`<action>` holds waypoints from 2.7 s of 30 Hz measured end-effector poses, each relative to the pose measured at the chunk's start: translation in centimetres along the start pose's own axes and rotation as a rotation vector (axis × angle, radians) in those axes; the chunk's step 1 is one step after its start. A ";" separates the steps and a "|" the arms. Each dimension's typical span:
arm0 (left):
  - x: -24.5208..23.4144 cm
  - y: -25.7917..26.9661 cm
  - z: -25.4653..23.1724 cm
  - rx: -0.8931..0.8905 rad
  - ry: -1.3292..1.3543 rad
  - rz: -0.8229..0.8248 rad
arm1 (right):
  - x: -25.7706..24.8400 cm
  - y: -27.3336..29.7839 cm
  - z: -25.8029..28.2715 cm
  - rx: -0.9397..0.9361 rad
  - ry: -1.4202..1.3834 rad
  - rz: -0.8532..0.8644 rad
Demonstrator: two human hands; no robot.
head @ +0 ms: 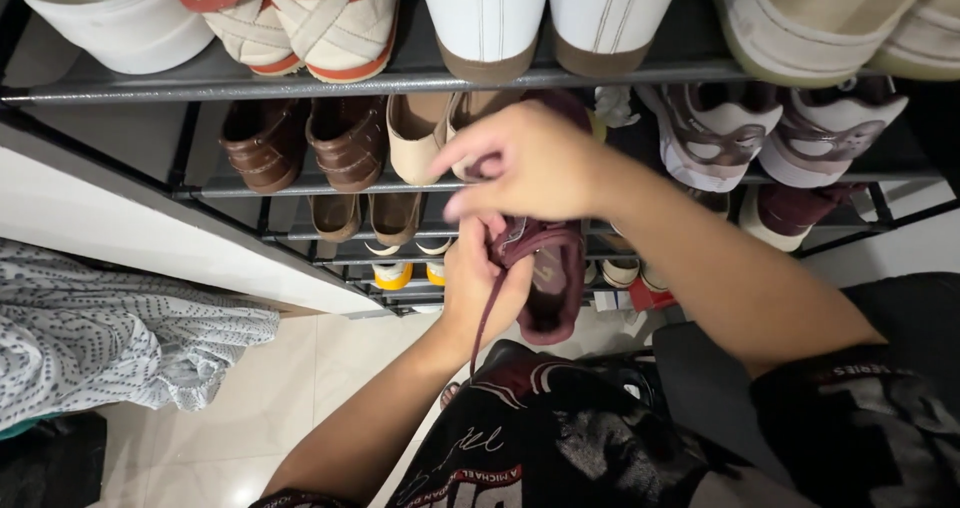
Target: Cleaning a pair of maroon sneakers using a sponge and cloth at a shoe rack.
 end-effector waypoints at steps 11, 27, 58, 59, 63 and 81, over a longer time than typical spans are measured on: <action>0.1 0.2 -0.3 0.020 0.114 -0.062 | 4.0 -5.7 3.5 0.043 0.435 0.376; 0.5 -0.3 -2.5 -0.012 0.198 -0.036 | -1.1 6.0 0.1 0.240 0.364 -0.089; -2.2 -7.6 -9.9 0.115 0.224 0.421 | 0.6 8.3 -5.0 0.002 -0.338 -0.196; -0.9 -8.5 -9.0 0.002 0.493 0.519 | 0.7 8.7 -5.7 0.076 -0.333 -0.301; -3.0 -8.9 -10.4 0.062 0.486 0.546 | -0.3 9.0 -6.4 0.086 -0.247 -0.524; -8.6 -9.6 -7.8 -0.672 1.044 0.069 | -5.1 5.5 -5.7 0.291 -0.503 -0.767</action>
Point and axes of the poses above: each hand's wrist, its own y-axis away from the middle knuckle, its own x-axis out of the palm, z = x × y, the point moved 1 cm from there along -y, towards the middle knuckle, and after that the axes turned 13 degrees about -x, right-handed, at the moved point
